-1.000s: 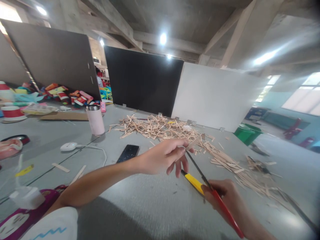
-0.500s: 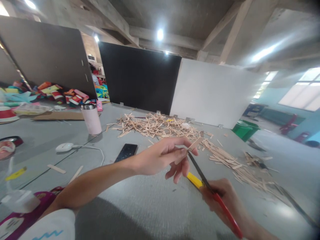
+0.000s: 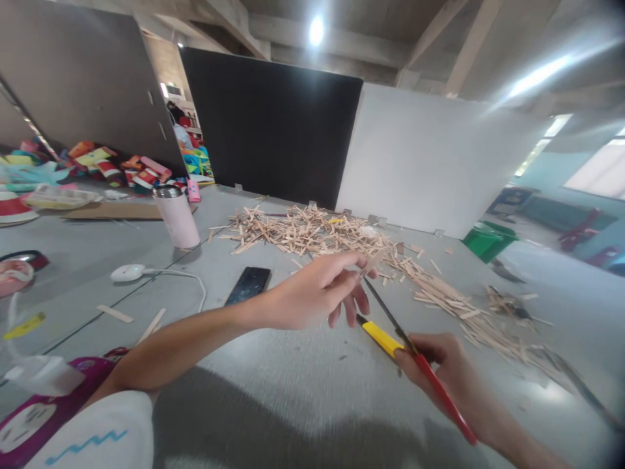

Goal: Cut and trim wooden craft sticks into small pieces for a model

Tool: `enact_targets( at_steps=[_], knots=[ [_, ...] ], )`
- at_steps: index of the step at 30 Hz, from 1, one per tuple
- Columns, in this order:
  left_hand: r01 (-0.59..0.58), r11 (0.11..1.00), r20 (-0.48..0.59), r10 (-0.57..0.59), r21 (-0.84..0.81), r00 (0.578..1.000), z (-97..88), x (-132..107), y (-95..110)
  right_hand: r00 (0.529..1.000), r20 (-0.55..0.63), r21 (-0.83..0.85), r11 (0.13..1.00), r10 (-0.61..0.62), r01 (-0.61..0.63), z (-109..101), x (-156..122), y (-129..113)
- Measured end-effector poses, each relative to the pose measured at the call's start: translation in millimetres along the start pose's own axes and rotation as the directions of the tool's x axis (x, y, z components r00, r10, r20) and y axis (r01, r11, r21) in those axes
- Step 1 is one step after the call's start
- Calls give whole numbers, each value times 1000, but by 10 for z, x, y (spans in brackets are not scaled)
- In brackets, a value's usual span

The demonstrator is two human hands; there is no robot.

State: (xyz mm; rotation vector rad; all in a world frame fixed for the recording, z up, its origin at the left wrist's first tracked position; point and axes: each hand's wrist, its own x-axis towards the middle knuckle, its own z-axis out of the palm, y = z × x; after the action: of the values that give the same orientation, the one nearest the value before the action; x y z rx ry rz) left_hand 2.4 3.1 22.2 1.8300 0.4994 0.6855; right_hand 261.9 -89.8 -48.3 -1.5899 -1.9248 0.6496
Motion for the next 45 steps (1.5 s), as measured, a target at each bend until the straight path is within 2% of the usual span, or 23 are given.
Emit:
enact_targets(
  at_steps=[8, 14, 21, 27, 37, 45],
  knots=[
    [8, 1000, 20, -8, -13, 1000, -7, -12, -2, 998, -44, 7, 999, 44, -43, 21, 34, -48],
    [-18, 1000, -2, 18, 0, 1000, 18, -12, -7, 998, -4, 40, 997, 64, -64, 22, 47, -109],
    [-40, 996, -48, 43, 78, 998, 37, -19, -11, 998, 57, 47, 999, 18, -21, -11, 34, -90],
    [-30, 998, -45, 33, 64, 998, 26, -22, -16, 996, 84, 59, 998, -7, 2, -45, 33, -106],
    [11, 1000, -28, -10, 18, 1000, 24, -38, 15, 996, 87, 79, 997, -33, 26, 5, 36, -26],
    [8, 999, -13, -8, 34, 1000, 29, -58, 39, 998, 54, 46, 999, 20, -22, -9, 59, -147]
  ],
)
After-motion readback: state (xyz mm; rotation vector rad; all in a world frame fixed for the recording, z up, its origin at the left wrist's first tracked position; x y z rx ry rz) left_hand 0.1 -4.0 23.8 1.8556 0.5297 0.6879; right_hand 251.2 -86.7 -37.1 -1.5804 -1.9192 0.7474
